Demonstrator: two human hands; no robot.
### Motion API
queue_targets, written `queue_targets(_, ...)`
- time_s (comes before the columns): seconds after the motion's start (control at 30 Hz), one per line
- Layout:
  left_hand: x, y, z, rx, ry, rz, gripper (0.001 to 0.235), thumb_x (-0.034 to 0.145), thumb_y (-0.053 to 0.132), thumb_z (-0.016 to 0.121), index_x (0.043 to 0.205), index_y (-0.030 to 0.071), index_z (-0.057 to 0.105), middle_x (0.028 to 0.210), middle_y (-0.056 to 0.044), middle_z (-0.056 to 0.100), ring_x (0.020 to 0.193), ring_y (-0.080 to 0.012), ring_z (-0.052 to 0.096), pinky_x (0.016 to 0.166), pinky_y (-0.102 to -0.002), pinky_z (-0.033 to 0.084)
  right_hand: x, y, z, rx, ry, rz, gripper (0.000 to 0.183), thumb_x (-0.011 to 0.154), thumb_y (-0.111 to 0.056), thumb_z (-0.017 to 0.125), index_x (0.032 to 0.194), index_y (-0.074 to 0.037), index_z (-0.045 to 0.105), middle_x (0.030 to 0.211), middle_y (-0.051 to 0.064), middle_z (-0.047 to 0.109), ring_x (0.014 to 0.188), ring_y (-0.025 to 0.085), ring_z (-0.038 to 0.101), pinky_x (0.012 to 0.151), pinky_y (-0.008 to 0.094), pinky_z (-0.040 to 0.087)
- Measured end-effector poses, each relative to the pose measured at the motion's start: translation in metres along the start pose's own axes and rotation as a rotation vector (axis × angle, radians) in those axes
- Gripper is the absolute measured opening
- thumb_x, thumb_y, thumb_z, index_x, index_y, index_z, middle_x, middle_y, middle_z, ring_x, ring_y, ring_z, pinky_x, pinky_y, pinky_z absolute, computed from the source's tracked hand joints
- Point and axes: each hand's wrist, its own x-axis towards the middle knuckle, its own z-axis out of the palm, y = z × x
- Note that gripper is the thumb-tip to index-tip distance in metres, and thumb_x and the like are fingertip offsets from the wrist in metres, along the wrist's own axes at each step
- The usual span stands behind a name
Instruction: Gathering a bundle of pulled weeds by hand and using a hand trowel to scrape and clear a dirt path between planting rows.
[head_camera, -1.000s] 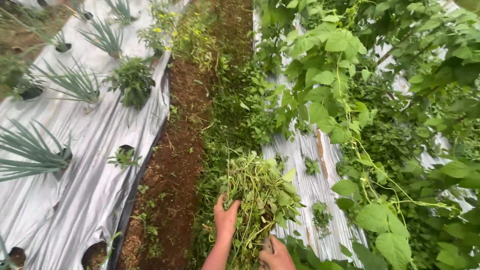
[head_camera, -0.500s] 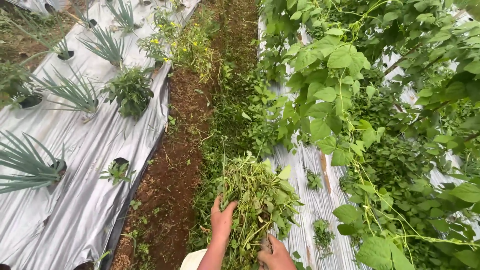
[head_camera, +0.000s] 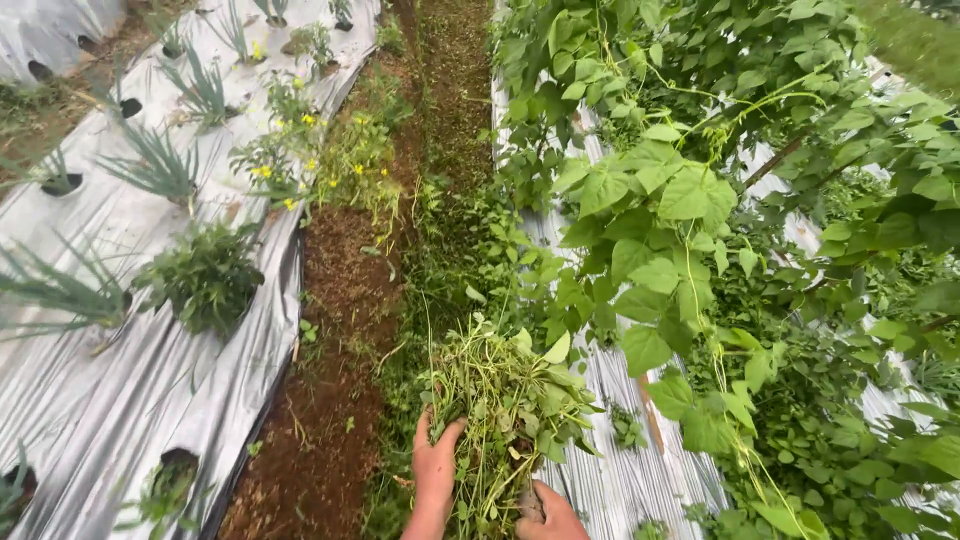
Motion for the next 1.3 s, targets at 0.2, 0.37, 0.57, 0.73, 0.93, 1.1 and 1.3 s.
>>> queue_targets(0.2, 0.064, 0.077, 0.016, 0.111, -0.025, -0.014, 0.084, 0.089, 0.041, 0.065, 0.163, 0.027, 0.026, 0.17, -0.002, 0.026, 0.155, -0.0272, 0.029, 0.125, -0.063, 0.029, 0.094, -0.052, -0.018, 0.033, -0.067, -0.059, 0.093, 0.093, -0.042, 0.076, 0.161, -0.015, 0.019, 0.167, 0.006, 0.025, 0.155, 0.031, 0.032, 0.132, 0.052, 0.031)
queue_targets(0.37, 0.126, 0.12, 0.031, 0.133, 0.011, 0.015, 0.084, 0.086, 0.043, 0.068, 0.16, 0.03, 0.032, 0.171, -0.005, 0.023, 0.154, -0.0303, 0.029, 0.123, -0.066, 0.029, 0.079, -0.146, -0.018, 0.171, -0.003, 0.005, 0.062, 0.09, -0.01, 0.068, 0.144, -0.012, 0.038, 0.134, 0.007, 0.037, 0.125, 0.025, 0.045, 0.109, 0.041, 0.038)
queue_targets(0.57, 0.202, 0.143, 0.045, 0.056, 0.064, -0.073, 0.092, 0.08, 0.047, 0.069, 0.162, 0.03, 0.031, 0.17, -0.006, 0.025, 0.154, -0.033, 0.029, 0.124, -0.064, 0.027, 0.237, -0.121, -0.039, 0.135, -0.104, -0.106, 0.06, 0.083, -0.031, 0.086, 0.134, -0.012, 0.062, 0.104, 0.007, 0.065, 0.091, 0.019, 0.069, 0.088, 0.036, 0.051)
queue_targets(0.73, 0.274, 0.188, 0.079, -0.063, 0.143, -0.128, 0.093, 0.08, 0.046, 0.069, 0.163, 0.029, 0.03, 0.169, -0.006, 0.029, 0.151, -0.0336, 0.035, 0.123, -0.058, 0.032, 0.428, -0.135, -0.081, -0.5, -0.166, -0.059, 0.082, 0.089, -0.063, 0.07, 0.155, -0.026, 0.038, 0.154, 0.002, 0.052, 0.14, 0.022, 0.055, 0.124, 0.037, 0.035)
queue_targets(0.93, 0.323, 0.256, 0.133, -0.023, 0.143, -0.047, 0.088, 0.082, 0.048, 0.067, 0.16, 0.03, 0.032, 0.17, -0.006, 0.025, 0.152, -0.0333, 0.031, 0.121, -0.066, 0.033, 0.338, -0.288, -0.138, -0.194, -0.113, 0.016, 0.096, 0.09, -0.048, 0.077, 0.162, -0.02, 0.021, 0.162, 0.004, 0.039, 0.145, 0.026, 0.049, 0.123, 0.039, 0.044)
queue_targets(1.1, 0.332, 0.315, 0.161, -0.233, 0.178, -0.013, 0.101, 0.079, 0.052, 0.066, 0.165, 0.027, 0.019, 0.173, -0.002, 0.02, 0.157, -0.0277, 0.023, 0.128, -0.059, 0.022, 0.269, -0.401, -0.18, -0.108, -0.046, -0.19, 0.052, 0.086, -0.016, 0.064, 0.138, -0.013, 0.059, 0.099, 0.005, 0.066, 0.083, 0.015, 0.063, 0.083, 0.027, 0.05)
queue_targets(1.3, 0.381, 0.345, 0.186, -0.352, 0.194, 0.04, 0.102, 0.08, 0.052, 0.069, 0.167, 0.022, 0.024, 0.06, -0.001, 0.039, 0.067, -0.0198, 0.054, 0.122, -0.052, 0.032, 0.286, -0.454, -0.211, -0.044, -0.033, -0.208, 0.063, 0.085, -0.013, 0.065, 0.146, -0.01, 0.053, 0.097, 0.005, 0.066, 0.079, 0.015, 0.063, 0.078, 0.024, 0.051)
